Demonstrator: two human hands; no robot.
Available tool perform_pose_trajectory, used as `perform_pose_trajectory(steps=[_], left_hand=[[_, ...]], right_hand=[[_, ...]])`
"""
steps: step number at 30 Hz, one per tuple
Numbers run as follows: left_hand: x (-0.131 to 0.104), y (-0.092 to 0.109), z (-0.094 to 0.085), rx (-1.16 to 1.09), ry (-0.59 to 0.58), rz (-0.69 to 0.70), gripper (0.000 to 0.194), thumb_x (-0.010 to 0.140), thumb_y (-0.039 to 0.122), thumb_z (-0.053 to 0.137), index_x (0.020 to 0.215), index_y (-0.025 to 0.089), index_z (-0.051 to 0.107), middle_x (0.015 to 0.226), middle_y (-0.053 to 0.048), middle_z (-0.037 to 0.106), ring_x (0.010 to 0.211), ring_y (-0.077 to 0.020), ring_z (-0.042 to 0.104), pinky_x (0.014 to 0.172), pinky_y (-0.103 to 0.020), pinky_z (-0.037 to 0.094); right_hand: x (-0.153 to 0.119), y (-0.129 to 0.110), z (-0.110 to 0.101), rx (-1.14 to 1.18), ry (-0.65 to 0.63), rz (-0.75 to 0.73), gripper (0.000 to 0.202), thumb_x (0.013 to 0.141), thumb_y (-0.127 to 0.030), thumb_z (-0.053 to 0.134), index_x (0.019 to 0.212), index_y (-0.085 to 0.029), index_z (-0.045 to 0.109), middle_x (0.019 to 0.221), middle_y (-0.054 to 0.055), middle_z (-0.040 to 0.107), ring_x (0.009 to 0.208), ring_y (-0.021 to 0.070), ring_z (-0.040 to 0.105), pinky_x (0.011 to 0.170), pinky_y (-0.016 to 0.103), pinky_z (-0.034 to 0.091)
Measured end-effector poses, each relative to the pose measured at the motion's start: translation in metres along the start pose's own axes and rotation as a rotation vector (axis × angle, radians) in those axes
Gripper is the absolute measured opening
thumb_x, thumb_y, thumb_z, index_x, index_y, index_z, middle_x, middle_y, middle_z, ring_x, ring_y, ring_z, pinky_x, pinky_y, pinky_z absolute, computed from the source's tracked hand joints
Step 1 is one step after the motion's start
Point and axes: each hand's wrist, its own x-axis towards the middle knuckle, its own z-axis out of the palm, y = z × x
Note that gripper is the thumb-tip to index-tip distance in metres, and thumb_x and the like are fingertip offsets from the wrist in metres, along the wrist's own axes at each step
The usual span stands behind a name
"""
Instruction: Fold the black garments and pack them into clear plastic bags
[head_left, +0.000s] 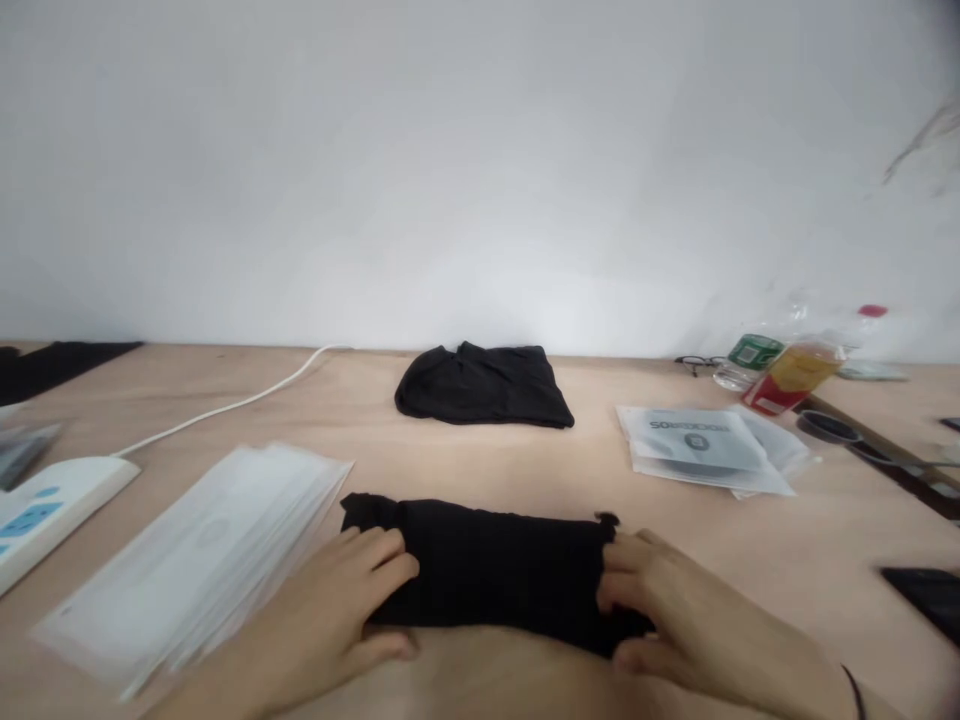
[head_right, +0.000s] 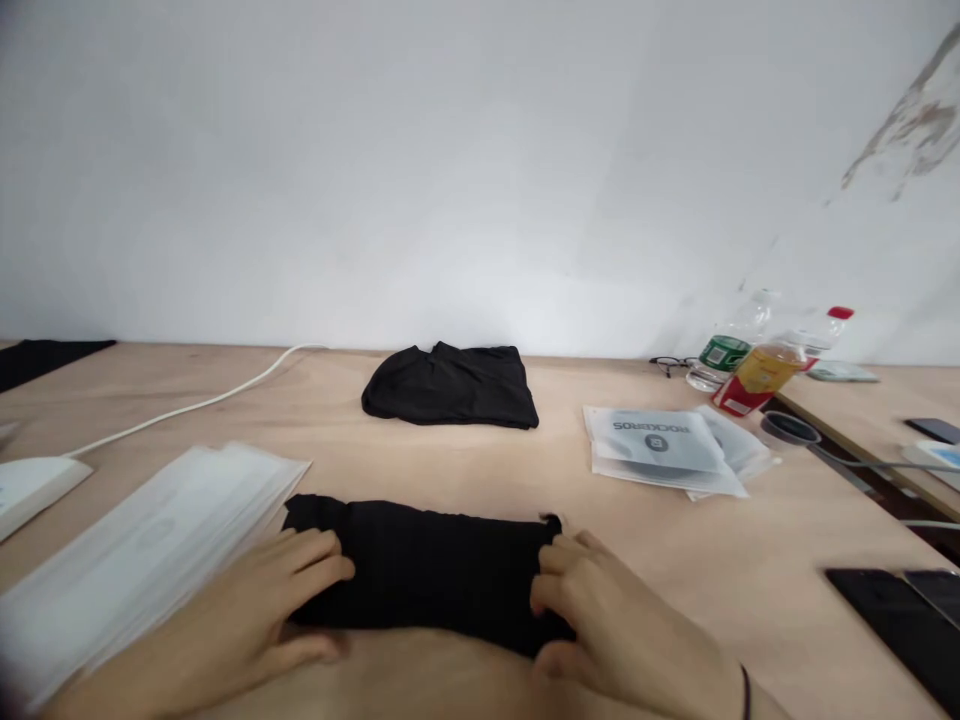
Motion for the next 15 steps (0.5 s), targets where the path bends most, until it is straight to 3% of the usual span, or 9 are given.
perform_pose_trajectory(steps=[3, 6, 9, 11, 13, 15], left_hand=[[-0.004, -0.007, 0.015, -0.055, 0.133, -0.109, 0.037, 0.088, 0.04, 0.051, 0.124, 0.03, 0.052, 0.123, -0.006, 0.057, 0.109, -0.0274, 0.052, 0.09, -0.04, 0.038], [0.01, -0.03, 0.023, -0.166, 0.216, -0.41, 0.039, 0.086, 0.029, 0.049, 0.125, 0.026, 0.051, 0.133, -0.008, 0.052, 0.124, -0.031, 0.042, 0.096, -0.046, 0.032], [0.021, -0.056, 0.022, -0.419, 0.142, -0.658, 0.02, 0.071, 0.026, 0.06, 0.09, 0.02, 0.062, 0.095, -0.007, 0.067, 0.097, -0.0317, 0.059, 0.08, -0.04, 0.041], [0.023, -0.065, 0.018, -0.538, 0.114, -0.699, 0.01, 0.067, 0.027, 0.062, 0.067, 0.02, 0.055, 0.067, -0.001, 0.061, 0.074, -0.0261, 0.062, 0.067, -0.034, 0.043], [0.021, -0.065, 0.013, -0.604, 0.136, -0.695, 0.018, 0.07, 0.033, 0.06, 0.064, 0.02, 0.049, 0.06, 0.002, 0.056, 0.068, -0.0226, 0.061, 0.061, -0.03, 0.043], [0.017, -0.058, 0.008, -0.742, 0.173, -0.697, 0.021, 0.076, 0.041, 0.056, 0.074, 0.02, 0.053, 0.07, 0.001, 0.061, 0.075, -0.0215, 0.064, 0.064, -0.03, 0.047]], right_hand=[[0.0, -0.009, 0.021, -0.114, 0.134, -0.01, 0.021, 0.083, -0.037, 0.064, 0.099, -0.023, 0.066, 0.099, 0.007, 0.066, 0.092, 0.0244, 0.06, 0.08, 0.039, 0.047], [0.007, 0.001, 0.048, -0.361, 0.276, -0.123, 0.06, 0.082, -0.054, 0.059, 0.132, -0.022, 0.049, 0.13, 0.014, 0.056, 0.117, 0.0371, 0.05, 0.094, 0.057, 0.04], [0.006, 0.022, 0.068, -0.474, 0.25, -0.155, 0.078, 0.081, -0.064, 0.049, 0.143, -0.02, 0.033, 0.139, 0.016, 0.047, 0.123, 0.0427, 0.045, 0.091, 0.066, 0.038], [0.005, 0.029, 0.069, -0.477, 0.243, -0.115, 0.075, 0.084, -0.062, 0.047, 0.145, -0.022, 0.029, 0.14, 0.015, 0.046, 0.124, 0.0427, 0.044, 0.09, 0.067, 0.038], [0.01, 0.023, 0.064, -0.448, 0.295, -0.059, 0.074, 0.085, -0.06, 0.048, 0.146, -0.022, 0.028, 0.141, 0.017, 0.045, 0.126, 0.0435, 0.041, 0.091, 0.069, 0.037], [0.024, 0.002, 0.057, -0.369, 0.345, -0.037, 0.077, 0.085, -0.059, 0.047, 0.146, -0.017, 0.026, 0.144, 0.02, 0.039, 0.129, 0.0427, 0.037, 0.095, 0.067, 0.035]])
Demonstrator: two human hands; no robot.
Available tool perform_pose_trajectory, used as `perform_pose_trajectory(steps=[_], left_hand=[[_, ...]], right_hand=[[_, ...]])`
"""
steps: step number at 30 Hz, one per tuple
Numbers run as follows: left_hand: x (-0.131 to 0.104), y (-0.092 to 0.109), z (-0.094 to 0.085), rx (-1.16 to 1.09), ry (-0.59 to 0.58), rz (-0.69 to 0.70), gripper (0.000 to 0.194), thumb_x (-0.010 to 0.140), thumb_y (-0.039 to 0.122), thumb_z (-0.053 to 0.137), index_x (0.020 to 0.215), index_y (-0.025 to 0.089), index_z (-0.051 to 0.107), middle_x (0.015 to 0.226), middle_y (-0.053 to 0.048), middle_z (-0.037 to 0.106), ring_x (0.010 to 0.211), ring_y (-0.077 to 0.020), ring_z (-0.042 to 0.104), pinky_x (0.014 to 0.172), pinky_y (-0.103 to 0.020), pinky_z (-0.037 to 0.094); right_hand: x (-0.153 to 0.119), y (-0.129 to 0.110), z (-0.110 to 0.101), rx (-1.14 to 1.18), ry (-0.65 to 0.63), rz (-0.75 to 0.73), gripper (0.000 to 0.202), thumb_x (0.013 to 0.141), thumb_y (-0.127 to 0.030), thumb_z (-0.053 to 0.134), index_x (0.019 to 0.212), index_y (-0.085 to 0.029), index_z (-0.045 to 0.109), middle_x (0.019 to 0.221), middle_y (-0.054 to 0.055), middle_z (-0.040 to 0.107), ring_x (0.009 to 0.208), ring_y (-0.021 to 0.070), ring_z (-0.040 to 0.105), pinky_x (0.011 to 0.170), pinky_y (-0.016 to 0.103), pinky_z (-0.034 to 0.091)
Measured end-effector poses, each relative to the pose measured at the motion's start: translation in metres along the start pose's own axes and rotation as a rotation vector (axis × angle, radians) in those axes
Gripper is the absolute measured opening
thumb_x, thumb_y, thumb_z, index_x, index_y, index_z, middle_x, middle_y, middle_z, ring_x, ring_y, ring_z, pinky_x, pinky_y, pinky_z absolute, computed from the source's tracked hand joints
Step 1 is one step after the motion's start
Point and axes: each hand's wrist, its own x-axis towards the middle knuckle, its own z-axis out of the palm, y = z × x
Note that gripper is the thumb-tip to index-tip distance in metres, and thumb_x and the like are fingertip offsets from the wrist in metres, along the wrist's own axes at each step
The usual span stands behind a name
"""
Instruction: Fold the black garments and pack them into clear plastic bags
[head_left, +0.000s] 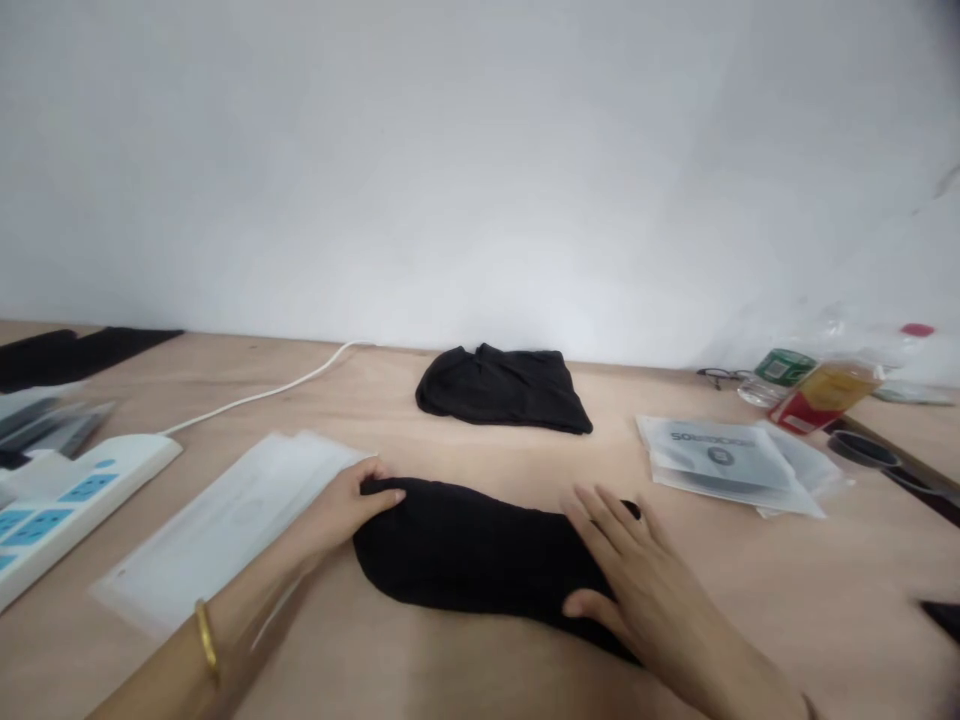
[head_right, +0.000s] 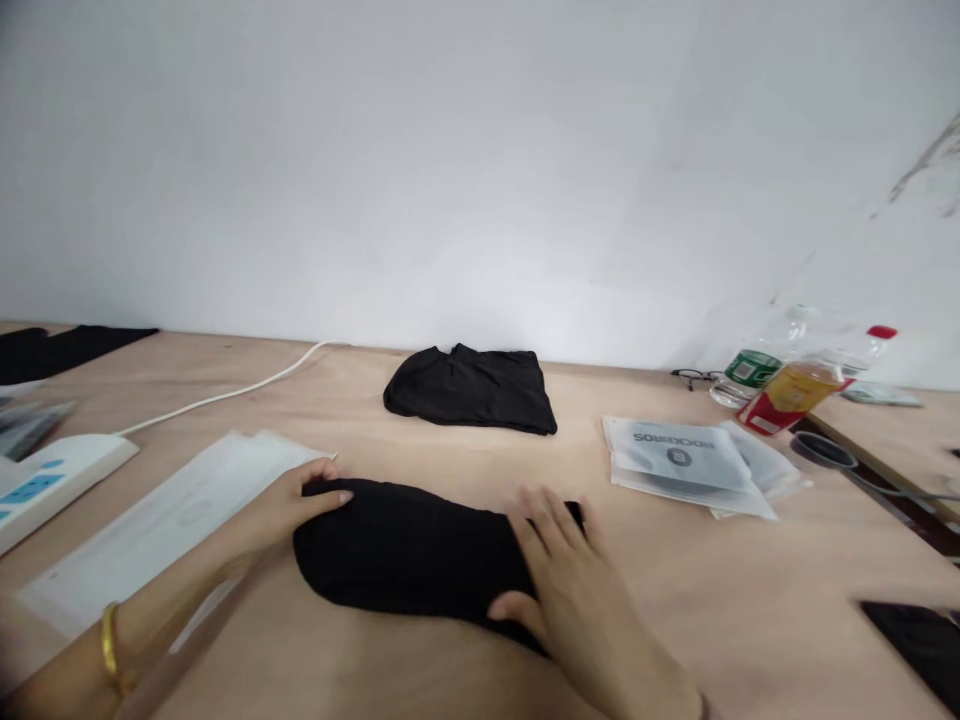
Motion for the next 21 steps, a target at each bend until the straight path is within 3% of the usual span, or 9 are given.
perform_pose_trajectory(steps=[3, 6, 8, 10, 13, 15, 17, 19, 21], left_hand=[[-0.017, 0.004, 0.0, -0.417, -0.051, -0.155, 0.036, 0.074, 0.046, 0.064, 0.098, 0.021, 0.056, 0.095, -0.003, 0.068, 0.092, -0.022, 0.066, 0.077, -0.033, 0.053], [-0.032, 0.001, 0.002, -0.709, 0.007, -0.335, 0.052, 0.059, 0.039, 0.08, 0.103, 0.021, 0.056, 0.1, -0.006, 0.071, 0.093, -0.0235, 0.068, 0.082, -0.035, 0.055], [-0.039, 0.001, 0.009, -0.776, 0.096, -0.307, 0.053, 0.059, 0.037, 0.08, 0.104, 0.02, 0.058, 0.098, -0.006, 0.072, 0.093, -0.0254, 0.069, 0.084, -0.036, 0.055], [-0.044, 0.004, 0.021, -0.81, 0.101, -0.144, 0.053, 0.069, 0.044, 0.072, 0.114, 0.021, 0.056, 0.105, -0.008, 0.071, 0.101, -0.0284, 0.066, 0.088, -0.041, 0.053], [-0.051, 0.013, 0.052, -0.549, -0.076, 0.187, 0.061, 0.081, 0.051, 0.059, 0.134, 0.026, 0.045, 0.135, -0.009, 0.055, 0.125, -0.0305, 0.049, 0.103, -0.048, 0.041], [-0.056, 0.016, 0.072, -0.162, -0.194, 0.345, 0.067, 0.08, 0.051, 0.06, 0.139, 0.026, 0.04, 0.146, -0.009, 0.04, 0.134, -0.0321, 0.034, 0.11, -0.053, 0.03], [-0.059, 0.017, 0.087, 0.175, -0.242, 0.461, 0.072, 0.079, 0.053, 0.061, 0.141, 0.024, 0.038, 0.149, -0.012, 0.034, 0.137, -0.0353, 0.027, 0.11, -0.059, 0.023], [-0.06, 0.016, 0.094, 0.345, -0.243, 0.562, 0.07, 0.081, 0.054, 0.058, 0.14, 0.021, 0.04, 0.147, -0.013, 0.036, 0.136, -0.0366, 0.029, 0.108, -0.061, 0.025], [-0.059, 0.013, 0.094, 0.384, -0.132, 0.576, 0.056, 0.087, 0.048, 0.049, 0.136, 0.02, 0.045, 0.144, -0.013, 0.042, 0.132, -0.034, 0.037, 0.106, -0.057, 0.032]], right_hand=[[0.033, -0.039, -0.001, 0.206, -0.062, -0.043, 0.085, 0.084, -0.062, 0.047, 0.148, -0.011, 0.02, 0.15, 0.019, 0.026, 0.137, 0.0375, 0.025, 0.106, 0.058, 0.03], [0.056, -0.068, 0.015, 0.361, -0.184, -0.136, 0.089, 0.082, -0.063, 0.049, 0.148, -0.013, 0.018, 0.152, 0.017, 0.022, 0.139, 0.0371, 0.017, 0.11, 0.059, 0.021], [0.062, -0.075, 0.027, 0.399, -0.227, -0.165, 0.084, 0.085, -0.059, 0.047, 0.149, -0.014, 0.015, 0.153, 0.016, 0.018, 0.141, 0.0363, 0.01, 0.111, 0.061, 0.014], [0.064, -0.074, 0.033, 0.417, -0.238, -0.174, 0.081, 0.087, -0.056, 0.047, 0.148, -0.012, 0.016, 0.154, 0.016, 0.015, 0.141, 0.0353, 0.006, 0.111, 0.06, 0.01], [0.061, -0.061, 0.026, 0.457, -0.237, -0.162, 0.075, 0.084, -0.051, 0.055, 0.143, -0.01, 0.033, 0.148, 0.018, 0.034, 0.139, 0.0352, 0.021, 0.112, 0.056, 0.016], [0.054, -0.048, 0.014, 0.446, -0.197, -0.017, 0.057, 0.083, -0.042, 0.058, 0.131, -0.012, 0.05, 0.131, 0.018, 0.055, 0.125, 0.0338, 0.046, 0.106, 0.052, 0.033], [0.045, -0.035, 0.002, 0.38, -0.097, 0.175, 0.038, 0.088, -0.031, 0.052, 0.12, -0.013, 0.057, 0.117, 0.017, 0.064, 0.109, 0.0307, 0.059, 0.095, 0.048, 0.045], [0.035, -0.025, -0.003, 0.304, -0.008, 0.215, 0.039, 0.091, -0.031, 0.047, 0.126, -0.014, 0.053, 0.125, 0.018, 0.059, 0.116, 0.0315, 0.054, 0.095, 0.049, 0.045], [0.026, -0.022, -0.001, 0.281, -0.042, 0.062, 0.058, 0.089, -0.044, 0.05, 0.139, -0.016, 0.04, 0.141, 0.016, 0.045, 0.131, 0.0338, 0.038, 0.104, 0.054, 0.035]])
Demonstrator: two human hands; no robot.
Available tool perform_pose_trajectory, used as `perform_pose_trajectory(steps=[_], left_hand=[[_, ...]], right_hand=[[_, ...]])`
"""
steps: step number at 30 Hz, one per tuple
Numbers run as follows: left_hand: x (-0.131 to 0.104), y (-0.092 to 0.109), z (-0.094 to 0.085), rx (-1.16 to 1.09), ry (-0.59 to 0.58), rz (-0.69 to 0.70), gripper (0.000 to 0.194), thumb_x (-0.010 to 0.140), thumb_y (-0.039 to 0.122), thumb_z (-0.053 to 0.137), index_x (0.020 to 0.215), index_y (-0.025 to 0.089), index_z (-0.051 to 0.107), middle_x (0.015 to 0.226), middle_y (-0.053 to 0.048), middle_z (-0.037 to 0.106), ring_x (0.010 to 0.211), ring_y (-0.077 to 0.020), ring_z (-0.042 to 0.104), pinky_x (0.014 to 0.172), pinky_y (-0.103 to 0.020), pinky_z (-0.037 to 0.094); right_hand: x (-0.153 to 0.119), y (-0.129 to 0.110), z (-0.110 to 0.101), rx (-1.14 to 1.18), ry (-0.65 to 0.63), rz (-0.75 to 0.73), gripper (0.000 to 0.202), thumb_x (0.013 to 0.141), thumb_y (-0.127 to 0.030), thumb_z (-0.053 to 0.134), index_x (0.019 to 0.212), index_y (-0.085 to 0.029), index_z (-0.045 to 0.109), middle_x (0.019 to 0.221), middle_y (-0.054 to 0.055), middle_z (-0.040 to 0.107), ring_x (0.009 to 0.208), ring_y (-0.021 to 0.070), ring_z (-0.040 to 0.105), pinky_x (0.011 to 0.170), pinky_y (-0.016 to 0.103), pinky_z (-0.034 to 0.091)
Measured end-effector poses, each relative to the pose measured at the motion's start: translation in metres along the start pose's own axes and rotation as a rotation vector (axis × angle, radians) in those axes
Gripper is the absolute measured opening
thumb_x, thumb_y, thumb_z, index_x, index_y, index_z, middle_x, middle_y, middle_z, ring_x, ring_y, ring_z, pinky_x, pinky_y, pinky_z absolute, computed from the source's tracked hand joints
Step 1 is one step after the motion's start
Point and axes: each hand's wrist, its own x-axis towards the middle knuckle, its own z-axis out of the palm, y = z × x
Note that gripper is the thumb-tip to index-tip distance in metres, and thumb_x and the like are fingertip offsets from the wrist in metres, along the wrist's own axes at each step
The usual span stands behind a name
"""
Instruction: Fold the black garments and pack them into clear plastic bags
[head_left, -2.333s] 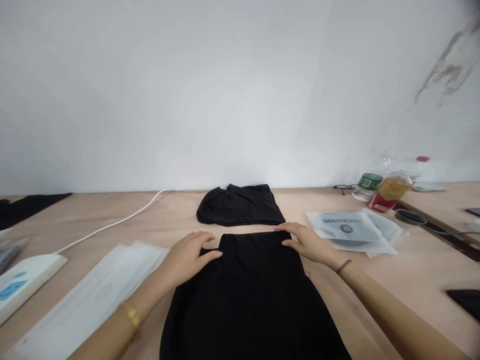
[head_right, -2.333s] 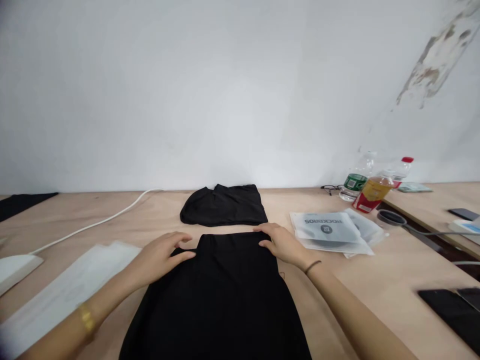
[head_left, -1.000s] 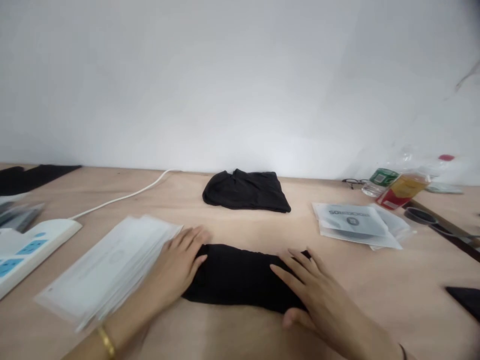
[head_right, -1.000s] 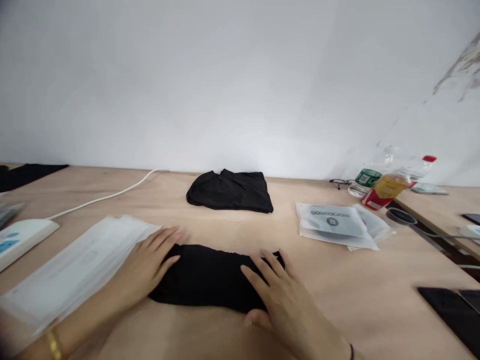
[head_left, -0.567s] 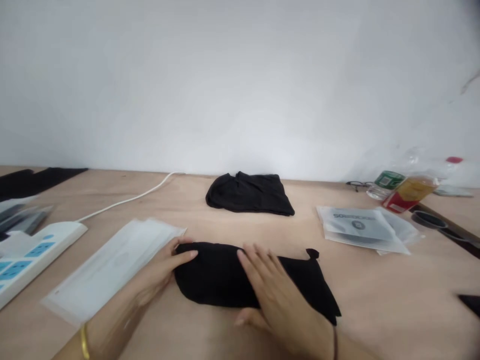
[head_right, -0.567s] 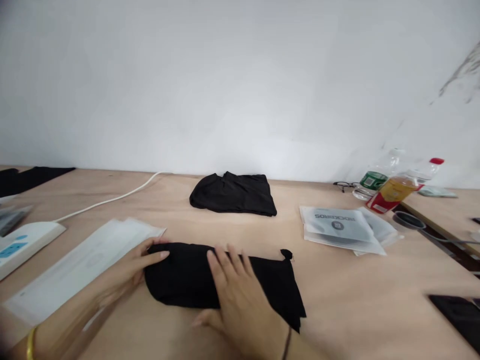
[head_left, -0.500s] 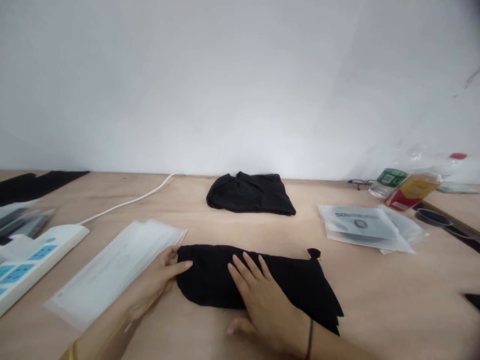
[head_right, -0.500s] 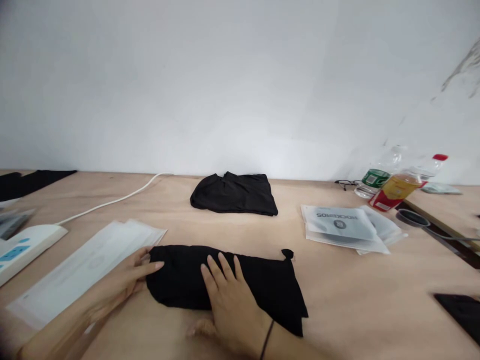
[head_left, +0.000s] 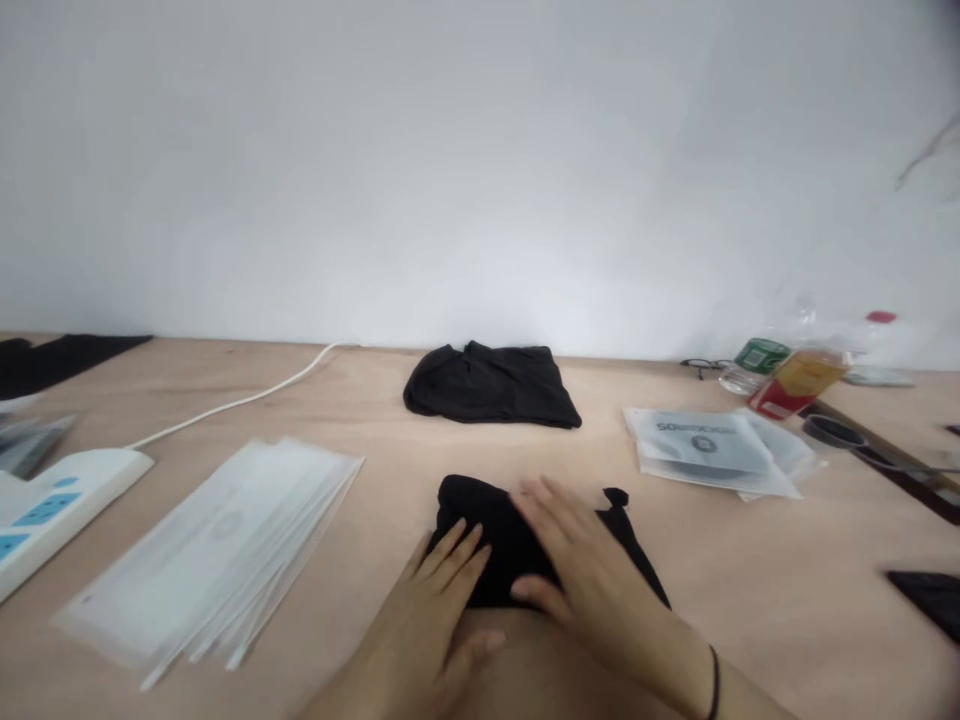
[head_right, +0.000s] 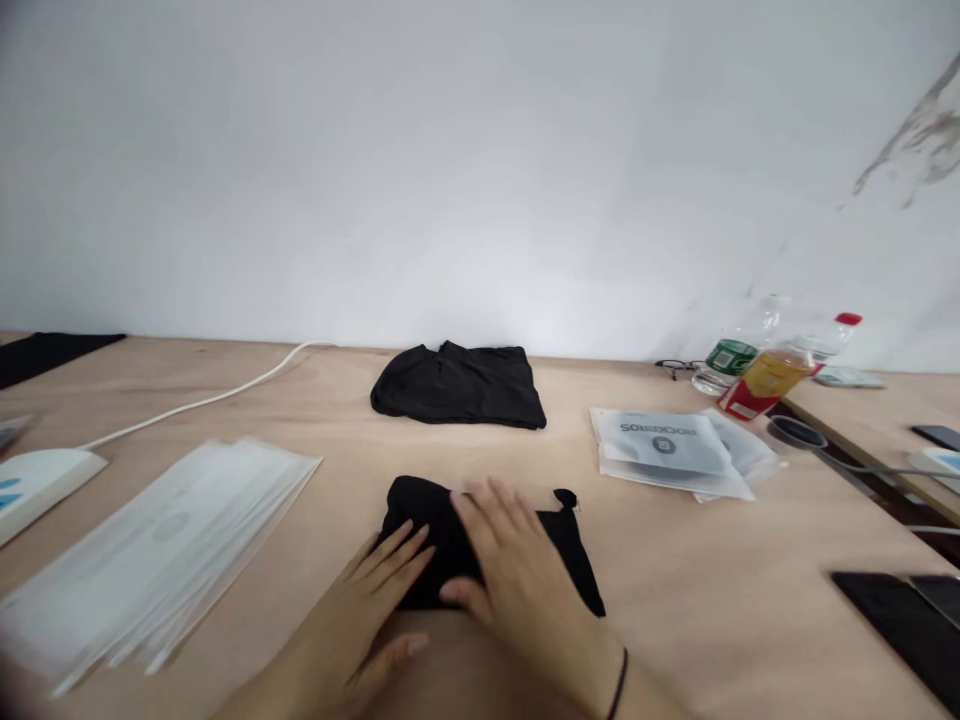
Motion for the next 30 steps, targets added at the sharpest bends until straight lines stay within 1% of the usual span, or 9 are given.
perform_pose_trajectory(steps=[3, 7, 12, 14, 18, 21, 23, 27, 30], left_hand=[[0.001, -0.011, -0.006, 0.05, 0.219, -0.226, 0.037, 0.09, 0.04, 0.044, 0.118, 0.019, 0.057, 0.124, -0.014, 0.059, 0.114, -0.0312, 0.054, 0.093, -0.052, 0.044], [0.015, -0.025, -0.022, -0.084, 0.26, -0.387, 0.021, 0.079, 0.04, 0.056, 0.072, 0.021, 0.054, 0.078, -0.004, 0.06, 0.077, -0.025, 0.059, 0.069, -0.04, 0.05], [0.036, 0.0, -0.045, -0.301, 0.5, -0.325, 0.013, 0.082, 0.029, 0.049, 0.073, 0.023, 0.043, 0.08, 0.001, 0.059, 0.075, -0.017, 0.059, 0.069, -0.028, 0.049], [0.04, 0.021, -0.038, -0.247, 0.45, -0.218, 0.0, 0.082, 0.023, 0.048, 0.082, 0.023, 0.049, 0.096, -0.002, 0.064, 0.088, -0.0189, 0.061, 0.078, -0.032, 0.05], [0.043, 0.057, 0.012, -0.131, 0.068, 0.111, 0.047, 0.084, 0.035, 0.055, 0.126, 0.016, 0.046, 0.137, -0.016, 0.05, 0.126, -0.03, 0.046, 0.104, -0.047, 0.038], [0.044, 0.073, 0.048, -0.031, -0.115, 0.278, 0.077, 0.081, 0.055, 0.055, 0.14, 0.01, 0.035, 0.144, -0.022, 0.038, 0.136, -0.0363, 0.028, 0.111, -0.057, 0.023], [0.042, 0.075, 0.055, -0.005, -0.126, 0.354, 0.061, 0.088, 0.048, 0.048, 0.139, 0.014, 0.039, 0.142, -0.018, 0.043, 0.136, -0.0326, 0.031, 0.112, -0.054, 0.023], [0.022, 0.039, 0.013, -0.047, 0.031, 0.337, 0.031, 0.092, 0.033, 0.043, 0.118, 0.03, 0.059, 0.121, -0.005, 0.065, 0.11, -0.0221, 0.061, 0.101, -0.04, 0.042], [-0.01, -0.023, -0.052, 0.115, 0.234, -0.225, 0.031, 0.09, 0.036, 0.041, 0.11, 0.026, 0.063, 0.113, -0.008, 0.068, 0.103, -0.0277, 0.063, 0.087, -0.042, 0.049]], right_hand=[[-0.007, -0.002, 0.014, 0.009, -0.19, -0.116, 0.083, 0.084, -0.061, 0.048, 0.148, -0.017, 0.019, 0.151, 0.014, 0.027, 0.138, 0.0361, 0.021, 0.109, 0.06, 0.024], [0.005, -0.019, 0.031, 0.041, -0.233, -0.018, 0.083, 0.086, -0.059, 0.045, 0.148, -0.012, 0.016, 0.153, 0.015, 0.015, 0.14, 0.0367, 0.012, 0.11, 0.062, 0.015], [0.021, -0.025, 0.008, 0.288, -0.116, 0.05, 0.062, 0.084, -0.045, 0.057, 0.135, -0.012, 0.045, 0.14, 0.017, 0.046, 0.129, 0.0304, 0.042, 0.106, 0.046, 0.035], [0.017, -0.012, -0.016, 0.398, 0.067, 0.186, 0.033, 0.086, -0.038, 0.054, 0.111, -0.018, 0.061, 0.11, 0.011, 0.067, 0.1, 0.0238, 0.062, 0.086, 0.036, 0.05], [0.015, 0.023, -0.054, 0.375, 0.324, 0.366, 0.022, 0.089, -0.036, 0.046, 0.08, -0.02, 0.06, 0.075, 0.004, 0.066, 0.069, 0.0187, 0.062, 0.064, 0.03, 0.049], [0.03, 0.037, -0.05, 0.332, 0.085, 0.342, 0.021, 0.085, -0.031, 0.051, 0.098, -0.019, 0.062, 0.097, 0.008, 0.067, 0.089, 0.0216, 0.062, 0.077, 0.032, 0.048], [0.043, 0.041, -0.037, 0.331, -0.127, 0.321, 0.03, 0.073, -0.028, 0.065, 0.101, -0.017, 0.063, 0.099, 0.009, 0.067, 0.093, 0.0247, 0.061, 0.079, 0.034, 0.047], [0.045, 0.046, -0.019, 0.379, -0.335, 0.302, 0.015, 0.058, -0.022, 0.072, 0.066, -0.017, 0.061, 0.063, 0.001, 0.062, 0.065, 0.0224, 0.061, 0.058, 0.03, 0.046], [0.024, 0.058, -0.019, 0.546, -0.322, 0.331, 0.007, 0.071, -0.025, 0.061, 0.072, -0.019, 0.058, 0.074, 0.002, 0.065, 0.073, 0.0217, 0.063, 0.063, 0.031, 0.049]])
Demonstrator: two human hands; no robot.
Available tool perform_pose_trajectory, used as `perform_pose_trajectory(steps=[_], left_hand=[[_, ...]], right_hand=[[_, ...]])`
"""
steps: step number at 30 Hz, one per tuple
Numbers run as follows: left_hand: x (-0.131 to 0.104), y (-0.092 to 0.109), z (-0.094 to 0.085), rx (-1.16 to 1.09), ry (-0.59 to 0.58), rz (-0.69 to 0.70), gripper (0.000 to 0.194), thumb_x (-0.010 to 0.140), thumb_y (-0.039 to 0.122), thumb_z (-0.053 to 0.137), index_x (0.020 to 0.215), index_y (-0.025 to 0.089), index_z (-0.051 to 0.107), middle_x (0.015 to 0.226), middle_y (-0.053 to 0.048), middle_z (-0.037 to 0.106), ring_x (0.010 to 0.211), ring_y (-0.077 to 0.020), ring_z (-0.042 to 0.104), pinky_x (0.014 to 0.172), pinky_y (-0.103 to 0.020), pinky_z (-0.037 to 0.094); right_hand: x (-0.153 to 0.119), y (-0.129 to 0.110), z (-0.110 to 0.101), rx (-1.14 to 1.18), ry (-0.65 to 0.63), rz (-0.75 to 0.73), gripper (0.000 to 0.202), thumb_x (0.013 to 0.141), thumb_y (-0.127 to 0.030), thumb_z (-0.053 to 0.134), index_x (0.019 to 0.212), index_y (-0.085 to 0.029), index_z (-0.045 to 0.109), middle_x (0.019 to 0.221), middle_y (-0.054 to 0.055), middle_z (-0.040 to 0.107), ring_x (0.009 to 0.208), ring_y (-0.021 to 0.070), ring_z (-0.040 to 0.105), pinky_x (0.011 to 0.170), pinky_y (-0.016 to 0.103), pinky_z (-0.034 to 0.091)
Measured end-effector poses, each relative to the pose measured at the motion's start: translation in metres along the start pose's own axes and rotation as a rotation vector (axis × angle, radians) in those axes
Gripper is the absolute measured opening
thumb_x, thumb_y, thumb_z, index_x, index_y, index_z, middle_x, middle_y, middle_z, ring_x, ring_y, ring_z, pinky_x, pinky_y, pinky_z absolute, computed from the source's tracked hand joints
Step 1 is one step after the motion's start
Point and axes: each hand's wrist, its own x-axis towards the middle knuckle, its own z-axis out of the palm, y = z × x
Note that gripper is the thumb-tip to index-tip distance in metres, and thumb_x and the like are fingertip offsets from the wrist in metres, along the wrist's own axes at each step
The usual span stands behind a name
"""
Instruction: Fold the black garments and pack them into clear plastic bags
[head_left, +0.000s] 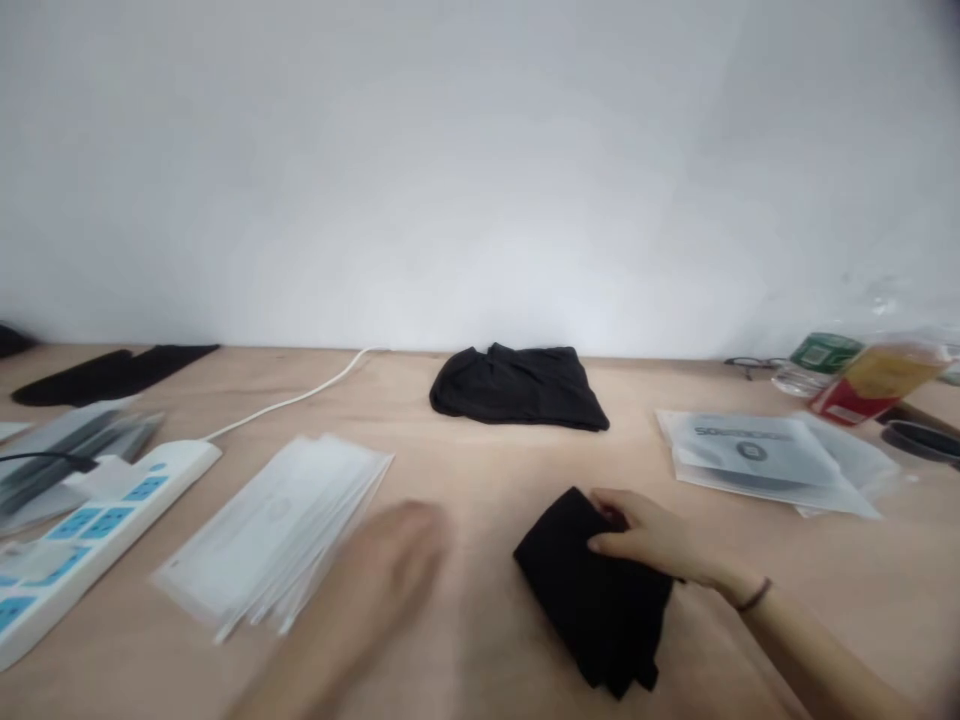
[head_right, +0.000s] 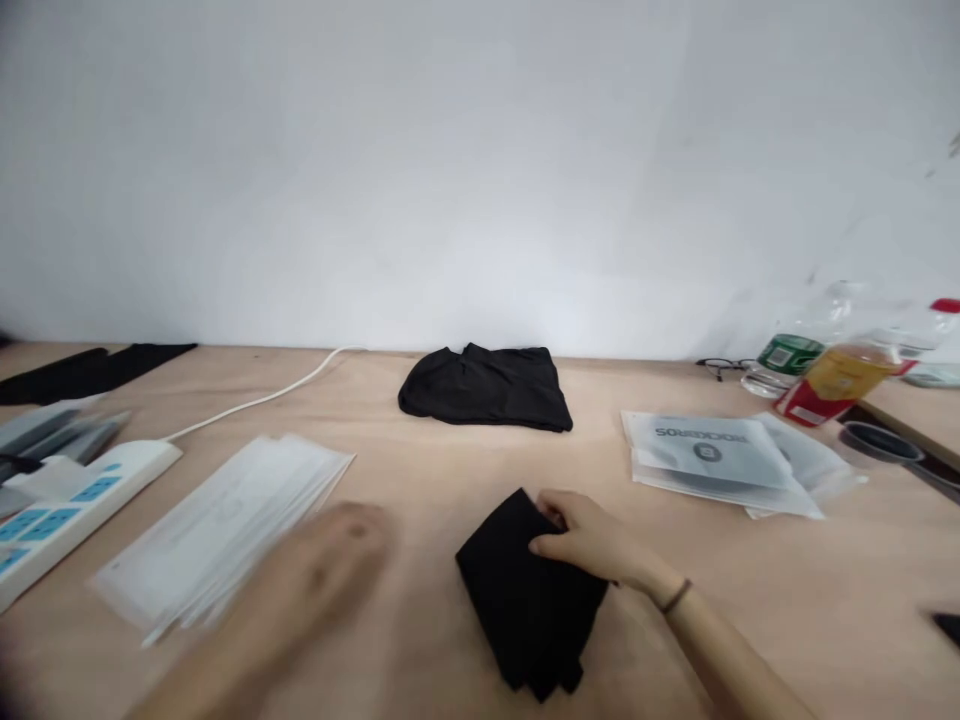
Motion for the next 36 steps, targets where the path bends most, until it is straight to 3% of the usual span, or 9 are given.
perform_pose_trajectory(steps=[3, 7, 13, 18, 21, 25, 29, 32, 36], left_hand=[[-0.006, -0.072, -0.049, 0.302, -0.001, -0.446, 0.038, 0.087, 0.042, 0.041, 0.107, 0.016, 0.062, 0.11, -0.017, 0.065, 0.094, -0.0344, 0.065, 0.076, -0.043, 0.049], [-0.012, -0.111, -0.073, 0.346, -0.17, -0.545, 0.027, 0.085, 0.035, 0.043, 0.09, 0.019, 0.064, 0.087, -0.012, 0.069, 0.078, -0.0309, 0.066, 0.062, -0.035, 0.045], [0.018, -0.047, -0.061, 0.22, 0.123, -0.43, 0.02, 0.084, 0.037, 0.045, 0.087, 0.025, 0.061, 0.077, -0.001, 0.068, 0.067, -0.0231, 0.06, 0.059, -0.029, 0.039], [0.063, 0.042, 0.014, -0.355, -0.139, -0.168, 0.01, 0.074, 0.023, 0.052, 0.074, 0.021, 0.062, 0.058, 0.002, 0.061, 0.057, -0.0181, 0.055, 0.054, -0.025, 0.035], [0.073, 0.071, 0.054, -0.479, -0.21, -0.086, 0.012, 0.07, 0.018, 0.052, 0.068, 0.018, 0.064, 0.064, 0.0, 0.067, 0.063, -0.0196, 0.059, 0.056, -0.025, 0.038], [0.073, 0.072, 0.072, -0.587, -0.239, -0.034, 0.015, 0.073, 0.021, 0.05, 0.072, 0.017, 0.065, 0.077, -0.003, 0.071, 0.074, -0.0228, 0.063, 0.06, -0.025, 0.042], [0.075, 0.055, 0.077, -0.574, -0.179, -0.123, 0.013, 0.076, 0.023, 0.046, 0.068, 0.018, 0.055, 0.068, -0.002, 0.065, 0.066, -0.0198, 0.059, 0.057, -0.025, 0.04], [0.074, 0.05, 0.074, -0.529, -0.148, -0.2, 0.017, 0.081, 0.026, 0.039, 0.066, 0.021, 0.045, 0.052, 0.004, 0.051, 0.051, -0.016, 0.052, 0.05, -0.024, 0.036], [0.067, 0.066, 0.057, -0.44, -0.173, -0.156, 0.014, 0.084, 0.026, 0.042, 0.071, 0.022, 0.045, 0.053, 0.006, 0.048, 0.052, -0.0148, 0.051, 0.052, -0.023, 0.032]], right_hand=[[-0.015, 0.019, -0.002, 0.441, 0.026, 0.038, 0.013, 0.076, -0.03, 0.059, 0.086, -0.021, 0.055, 0.088, 0.003, 0.067, 0.09, 0.0227, 0.064, 0.08, 0.035, 0.051], [-0.016, 0.031, 0.005, 0.811, 0.097, 0.103, 0.035, 0.071, -0.032, 0.068, 0.101, -0.023, 0.052, 0.096, 0.004, 0.068, 0.097, 0.0239, 0.065, 0.089, 0.039, 0.05], [-0.014, 0.014, 0.005, 0.932, 0.317, 0.119, 0.073, 0.066, -0.027, 0.073, 0.131, -0.03, 0.039, 0.1, 0.001, 0.068, 0.093, 0.0223, 0.066, 0.082, 0.036, 0.054], [-0.019, -0.007, 0.01, 1.102, 0.512, 0.048, 0.074, 0.075, -0.034, 0.067, 0.138, -0.035, 0.029, 0.116, 0.001, 0.063, 0.101, 0.022, 0.065, 0.086, 0.036, 0.054], [-0.017, -0.001, 0.025, 0.887, 0.569, 0.018, 0.067, 0.077, -0.038, 0.065, 0.136, -0.029, 0.035, 0.123, 0.007, 0.059, 0.108, 0.0267, 0.061, 0.088, 0.043, 0.053], [-0.018, 0.009, 0.043, 0.157, 0.644, -0.232, 0.045, 0.085, -0.037, 0.058, 0.128, -0.025, 0.049, 0.139, 0.01, 0.044, 0.131, 0.0282, 0.039, 0.105, 0.047, 0.037], [-0.021, 0.003, 0.047, -0.28, 0.235, -0.503, 0.064, 0.089, -0.054, 0.047, 0.143, -0.024, 0.032, 0.152, 0.01, 0.028, 0.141, 0.0291, 0.017, 0.113, 0.051, 0.02], [-0.019, -0.005, 0.046, -0.447, 0.041, -0.493, 0.088, 0.078, -0.07, 0.049, 0.147, -0.022, 0.024, 0.153, 0.01, 0.024, 0.14, 0.0351, 0.014, 0.112, 0.058, 0.012], [-0.006, -0.027, 0.047, -0.55, 0.05, -0.377, 0.08, 0.076, -0.069, 0.053, 0.139, -0.022, 0.041, 0.144, 0.013, 0.042, 0.132, 0.0393, 0.028, 0.103, 0.061, 0.026]])
